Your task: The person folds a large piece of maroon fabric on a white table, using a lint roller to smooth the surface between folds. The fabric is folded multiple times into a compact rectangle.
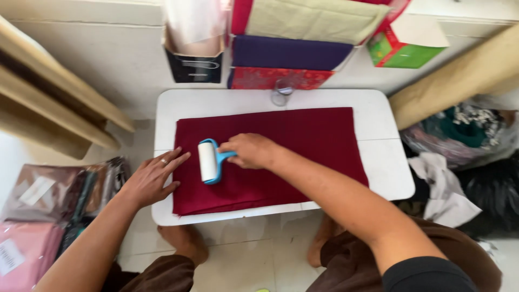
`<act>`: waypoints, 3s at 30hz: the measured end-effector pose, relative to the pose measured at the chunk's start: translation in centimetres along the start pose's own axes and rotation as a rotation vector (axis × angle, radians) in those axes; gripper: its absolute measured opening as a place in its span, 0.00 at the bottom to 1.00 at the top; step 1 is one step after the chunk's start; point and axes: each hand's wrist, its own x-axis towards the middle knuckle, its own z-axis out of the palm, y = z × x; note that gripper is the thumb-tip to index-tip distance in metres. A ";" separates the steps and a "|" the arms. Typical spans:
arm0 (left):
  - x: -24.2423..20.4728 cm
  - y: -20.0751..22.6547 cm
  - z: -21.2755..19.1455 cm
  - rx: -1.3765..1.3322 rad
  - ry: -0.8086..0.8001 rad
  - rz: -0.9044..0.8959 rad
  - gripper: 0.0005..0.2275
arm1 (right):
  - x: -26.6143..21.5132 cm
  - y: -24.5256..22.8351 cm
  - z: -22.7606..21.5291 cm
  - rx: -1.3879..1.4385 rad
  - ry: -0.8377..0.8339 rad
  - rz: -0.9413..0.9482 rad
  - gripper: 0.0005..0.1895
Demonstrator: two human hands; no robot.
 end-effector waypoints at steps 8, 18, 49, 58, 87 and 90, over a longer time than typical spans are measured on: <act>1.2 -0.7 1.6 0.078 -0.067 -0.085 0.27 | -21.0 13.5 -10.7 0.014 -0.056 0.294 0.14; 0.4 -0.8 1.5 0.017 -0.027 -0.015 0.30 | -32.2 20.3 -12.4 -0.234 0.035 0.687 0.18; 1.8 -0.8 2.5 0.098 0.214 0.234 0.21 | -0.1 9.7 -4.3 -0.204 0.027 -0.006 0.24; 2.9 -0.5 2.9 0.248 0.156 0.111 0.13 | -23.7 23.1 -12.8 -0.394 -0.136 0.468 0.21; 6.1 -3.6 6.0 0.563 0.446 0.336 0.51 | -22.2 22.2 -5.5 -0.344 0.007 0.970 0.17; 5.4 -2.0 3.8 0.415 0.494 0.413 0.46 | -26.9 16.8 -4.9 -0.219 -0.076 0.921 0.14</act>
